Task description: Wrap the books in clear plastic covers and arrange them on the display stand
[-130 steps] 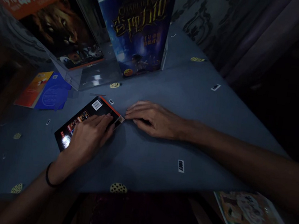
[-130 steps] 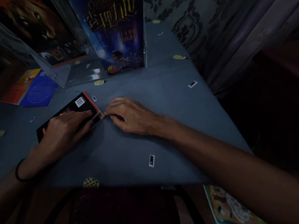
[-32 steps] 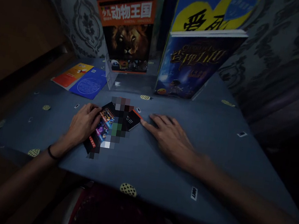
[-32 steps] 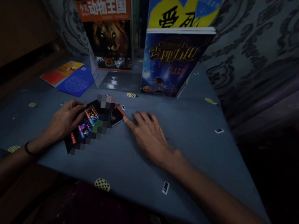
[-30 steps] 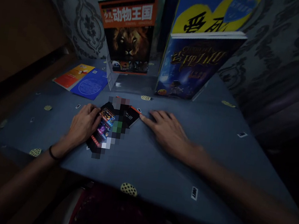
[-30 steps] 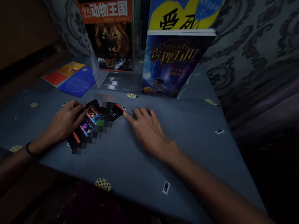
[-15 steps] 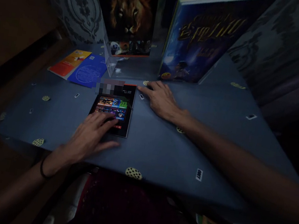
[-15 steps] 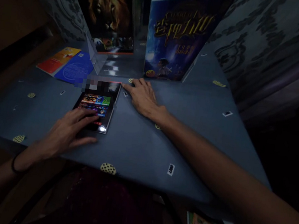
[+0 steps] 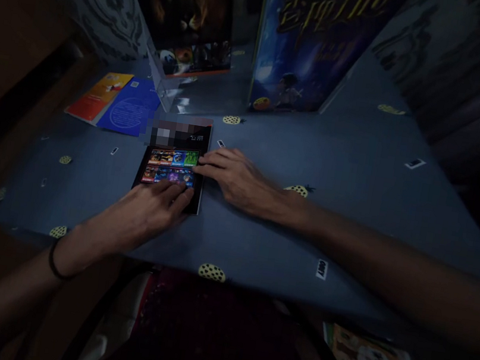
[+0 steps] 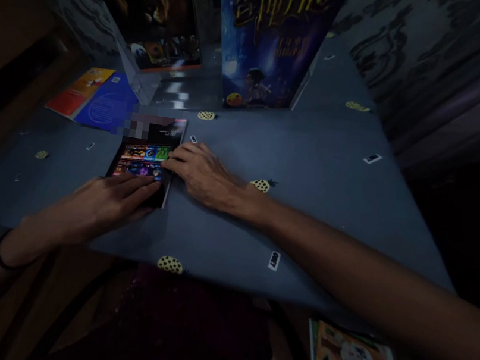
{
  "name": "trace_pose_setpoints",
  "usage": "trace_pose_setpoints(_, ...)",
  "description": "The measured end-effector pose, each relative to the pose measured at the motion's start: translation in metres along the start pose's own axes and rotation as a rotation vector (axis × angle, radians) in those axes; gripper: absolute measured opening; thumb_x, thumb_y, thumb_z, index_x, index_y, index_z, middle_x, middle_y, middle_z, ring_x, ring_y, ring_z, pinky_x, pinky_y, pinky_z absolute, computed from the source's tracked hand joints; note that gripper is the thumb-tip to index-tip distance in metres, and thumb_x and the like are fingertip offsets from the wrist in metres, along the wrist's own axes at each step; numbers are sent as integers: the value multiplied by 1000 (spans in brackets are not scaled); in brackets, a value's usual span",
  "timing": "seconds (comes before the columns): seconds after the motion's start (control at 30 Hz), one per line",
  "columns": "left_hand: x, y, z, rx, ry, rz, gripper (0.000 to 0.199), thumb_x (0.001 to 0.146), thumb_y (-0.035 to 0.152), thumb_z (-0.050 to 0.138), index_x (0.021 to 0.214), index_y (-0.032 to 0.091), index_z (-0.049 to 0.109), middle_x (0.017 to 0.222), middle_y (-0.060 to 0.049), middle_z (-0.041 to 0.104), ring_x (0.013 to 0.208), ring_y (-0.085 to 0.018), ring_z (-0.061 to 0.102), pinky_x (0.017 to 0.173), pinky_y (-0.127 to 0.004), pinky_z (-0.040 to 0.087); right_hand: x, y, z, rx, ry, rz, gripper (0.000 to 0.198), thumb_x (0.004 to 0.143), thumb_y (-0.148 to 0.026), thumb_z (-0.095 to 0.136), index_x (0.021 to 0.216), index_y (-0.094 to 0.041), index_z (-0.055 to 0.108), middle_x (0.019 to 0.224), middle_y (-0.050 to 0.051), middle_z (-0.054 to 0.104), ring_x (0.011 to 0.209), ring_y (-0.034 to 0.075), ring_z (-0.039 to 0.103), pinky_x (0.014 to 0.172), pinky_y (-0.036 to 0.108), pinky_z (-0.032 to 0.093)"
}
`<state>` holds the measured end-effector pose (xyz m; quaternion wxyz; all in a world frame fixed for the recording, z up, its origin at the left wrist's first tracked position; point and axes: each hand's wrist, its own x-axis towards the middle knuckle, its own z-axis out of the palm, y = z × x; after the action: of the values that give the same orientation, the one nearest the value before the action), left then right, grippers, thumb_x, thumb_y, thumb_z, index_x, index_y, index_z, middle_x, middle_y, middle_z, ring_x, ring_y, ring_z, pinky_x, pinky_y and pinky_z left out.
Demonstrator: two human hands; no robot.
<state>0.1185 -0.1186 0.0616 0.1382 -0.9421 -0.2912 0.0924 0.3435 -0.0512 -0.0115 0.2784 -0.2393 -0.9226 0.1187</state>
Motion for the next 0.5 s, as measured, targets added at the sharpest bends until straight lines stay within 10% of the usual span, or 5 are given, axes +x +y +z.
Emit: trace_pose_setpoints(0.5, -6, -17, -1, -263, 103, -24, 32, 106, 31, 38, 125, 16, 60, 92, -7, 76, 75, -17, 73, 64, -26, 55, -11, -26, -5, 222, -3, 93, 31, 94, -20, 64, 124, -24, 69, 120, 7, 72, 110, 24, 63, 97, 49, 50)
